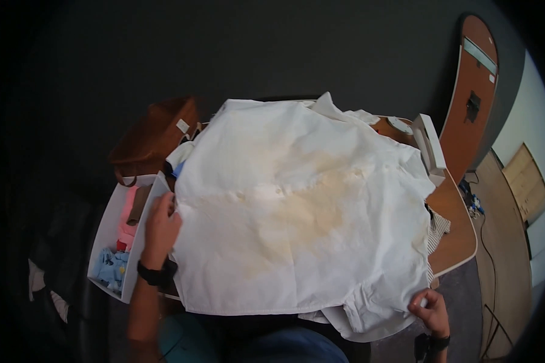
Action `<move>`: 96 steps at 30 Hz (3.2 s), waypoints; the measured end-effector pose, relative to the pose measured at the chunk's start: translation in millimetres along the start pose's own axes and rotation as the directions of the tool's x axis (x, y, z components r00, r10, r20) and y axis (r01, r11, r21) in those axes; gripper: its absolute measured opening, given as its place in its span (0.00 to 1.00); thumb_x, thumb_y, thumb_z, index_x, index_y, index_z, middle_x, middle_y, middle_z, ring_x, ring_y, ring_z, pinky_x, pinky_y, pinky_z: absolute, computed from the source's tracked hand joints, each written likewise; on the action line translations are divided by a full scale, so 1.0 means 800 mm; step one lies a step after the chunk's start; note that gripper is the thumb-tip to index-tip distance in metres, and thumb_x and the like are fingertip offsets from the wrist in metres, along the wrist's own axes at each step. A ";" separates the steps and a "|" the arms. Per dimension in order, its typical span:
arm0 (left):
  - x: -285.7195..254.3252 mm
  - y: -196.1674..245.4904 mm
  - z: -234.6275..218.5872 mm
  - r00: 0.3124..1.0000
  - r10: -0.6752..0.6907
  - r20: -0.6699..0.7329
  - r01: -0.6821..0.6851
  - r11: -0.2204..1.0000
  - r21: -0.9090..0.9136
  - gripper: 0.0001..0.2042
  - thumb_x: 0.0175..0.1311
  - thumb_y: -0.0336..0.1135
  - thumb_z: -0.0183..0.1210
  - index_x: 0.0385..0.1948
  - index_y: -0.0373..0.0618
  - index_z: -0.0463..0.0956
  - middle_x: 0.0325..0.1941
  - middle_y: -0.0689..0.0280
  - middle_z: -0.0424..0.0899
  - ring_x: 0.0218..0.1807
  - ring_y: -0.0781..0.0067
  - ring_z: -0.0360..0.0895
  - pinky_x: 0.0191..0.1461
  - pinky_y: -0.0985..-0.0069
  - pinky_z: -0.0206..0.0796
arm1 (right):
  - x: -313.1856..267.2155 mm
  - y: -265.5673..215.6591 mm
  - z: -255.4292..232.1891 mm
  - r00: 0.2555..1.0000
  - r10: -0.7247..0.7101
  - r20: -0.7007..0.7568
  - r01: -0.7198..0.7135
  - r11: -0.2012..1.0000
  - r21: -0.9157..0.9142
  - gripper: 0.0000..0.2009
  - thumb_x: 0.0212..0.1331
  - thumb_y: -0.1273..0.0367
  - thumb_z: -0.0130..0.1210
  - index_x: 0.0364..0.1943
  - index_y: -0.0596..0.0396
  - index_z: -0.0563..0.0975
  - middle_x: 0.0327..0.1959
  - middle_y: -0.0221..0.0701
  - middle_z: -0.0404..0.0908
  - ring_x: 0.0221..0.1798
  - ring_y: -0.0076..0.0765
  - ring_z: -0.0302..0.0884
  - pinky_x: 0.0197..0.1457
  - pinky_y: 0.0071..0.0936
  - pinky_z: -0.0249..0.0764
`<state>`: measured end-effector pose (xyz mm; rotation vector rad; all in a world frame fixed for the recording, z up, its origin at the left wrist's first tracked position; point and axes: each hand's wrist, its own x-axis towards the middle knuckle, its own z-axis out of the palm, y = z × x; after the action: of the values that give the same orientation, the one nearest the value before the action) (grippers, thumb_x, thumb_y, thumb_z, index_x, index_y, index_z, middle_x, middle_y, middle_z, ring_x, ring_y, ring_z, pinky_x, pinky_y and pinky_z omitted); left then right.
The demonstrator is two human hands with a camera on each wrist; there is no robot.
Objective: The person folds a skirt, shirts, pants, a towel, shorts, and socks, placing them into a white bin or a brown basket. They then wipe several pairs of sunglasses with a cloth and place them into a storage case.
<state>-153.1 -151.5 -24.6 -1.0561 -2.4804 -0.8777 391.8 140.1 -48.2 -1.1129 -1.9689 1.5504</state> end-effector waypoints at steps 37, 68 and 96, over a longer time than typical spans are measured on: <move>-0.107 0.105 -0.228 0.664 0.744 0.077 -0.569 0.569 -0.593 0.06 0.54 0.37 0.62 0.29 0.48 0.80 0.27 0.62 0.81 0.29 0.55 0.80 0.34 0.66 0.71 | -0.018 -0.123 -0.022 0.690 -0.598 -0.407 0.672 0.319 0.668 0.12 0.46 0.64 0.62 0.29 0.55 0.73 0.34 0.35 0.80 0.43 0.38 0.80 0.48 0.35 0.78; 0.002 0.082 -0.074 0.250 0.300 0.921 -0.058 0.954 -0.295 0.12 0.61 0.41 0.64 0.40 0.45 0.83 0.33 0.58 0.86 0.35 0.59 0.84 0.41 0.74 0.73 | 0.209 -0.208 0.039 0.746 -0.038 0.665 0.475 0.730 -0.491 0.17 0.61 0.66 0.59 0.53 0.53 0.77 0.46 0.34 0.82 0.42 0.28 0.79 0.49 0.27 0.74; 0.239 0.102 0.018 0.849 0.528 0.028 -0.516 0.839 -0.173 0.16 0.60 0.37 0.62 0.46 0.39 0.76 0.42 0.57 0.80 0.44 0.65 0.78 0.49 0.70 0.69 | 0.472 -0.348 0.032 0.960 -0.237 0.149 0.225 0.970 0.090 0.10 0.60 0.66 0.58 0.40 0.59 0.78 0.36 0.34 0.83 0.34 0.30 0.83 0.42 0.26 0.81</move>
<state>-224.3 5.5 92.0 -1.7403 -2.0181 -0.8722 50.3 399.1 144.3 -0.7191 -2.0432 1.6107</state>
